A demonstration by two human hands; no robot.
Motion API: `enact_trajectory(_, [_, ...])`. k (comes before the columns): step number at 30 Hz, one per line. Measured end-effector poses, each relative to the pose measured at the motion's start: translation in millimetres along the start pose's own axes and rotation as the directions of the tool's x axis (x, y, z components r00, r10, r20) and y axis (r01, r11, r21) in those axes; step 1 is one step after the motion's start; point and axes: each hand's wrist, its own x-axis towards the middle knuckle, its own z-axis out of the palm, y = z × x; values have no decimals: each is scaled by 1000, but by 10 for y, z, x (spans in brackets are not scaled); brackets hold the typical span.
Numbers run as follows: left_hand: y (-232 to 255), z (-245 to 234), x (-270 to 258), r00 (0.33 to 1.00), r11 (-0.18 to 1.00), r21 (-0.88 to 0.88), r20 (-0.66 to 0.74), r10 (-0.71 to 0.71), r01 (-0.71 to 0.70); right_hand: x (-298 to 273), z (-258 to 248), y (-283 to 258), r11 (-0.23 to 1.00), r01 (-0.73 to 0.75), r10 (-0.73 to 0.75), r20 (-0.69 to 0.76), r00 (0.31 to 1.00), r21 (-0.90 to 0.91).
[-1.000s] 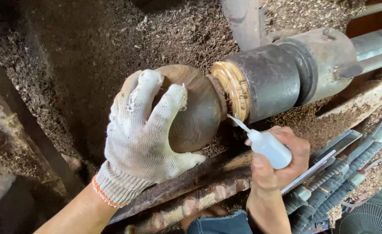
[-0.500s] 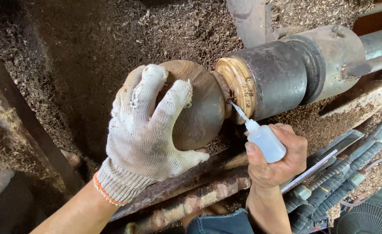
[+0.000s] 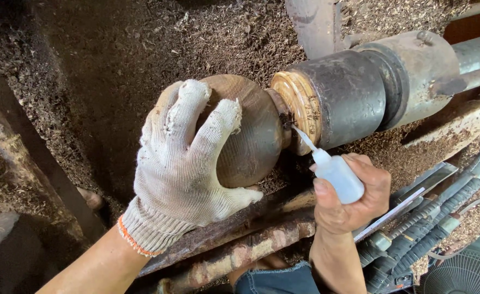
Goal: The person turns a wooden vessel on a lathe, holding a chisel against the spinning wood to shape its profile. They then stop the lathe, hold the piece, and squeeze liquid from a plastic squeeze bottle onto its surface while rotating it by hand to coat different areas.
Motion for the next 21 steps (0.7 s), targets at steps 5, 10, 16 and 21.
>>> enact_trajectory(5, [-3,1,1,1000,1000,-12,-1,15,-15,-48,-74,81,991,-28,34,-45,998,133])
enact_trajectory(10, [-44,-17,3,998,998,-23,-21,58,-58,-8,-131,164,904,-102,146,-75,987,416])
enact_trajectory(16, [-9,-54,173,982,990,23,125,-139,137,-63,-213,99,854,-204,263,-60,963,479])
enact_trajectory(21, [80,-43,220,930,938,9,128,-345,347,-200,-224,93,914,-213,261,-98,960,346])
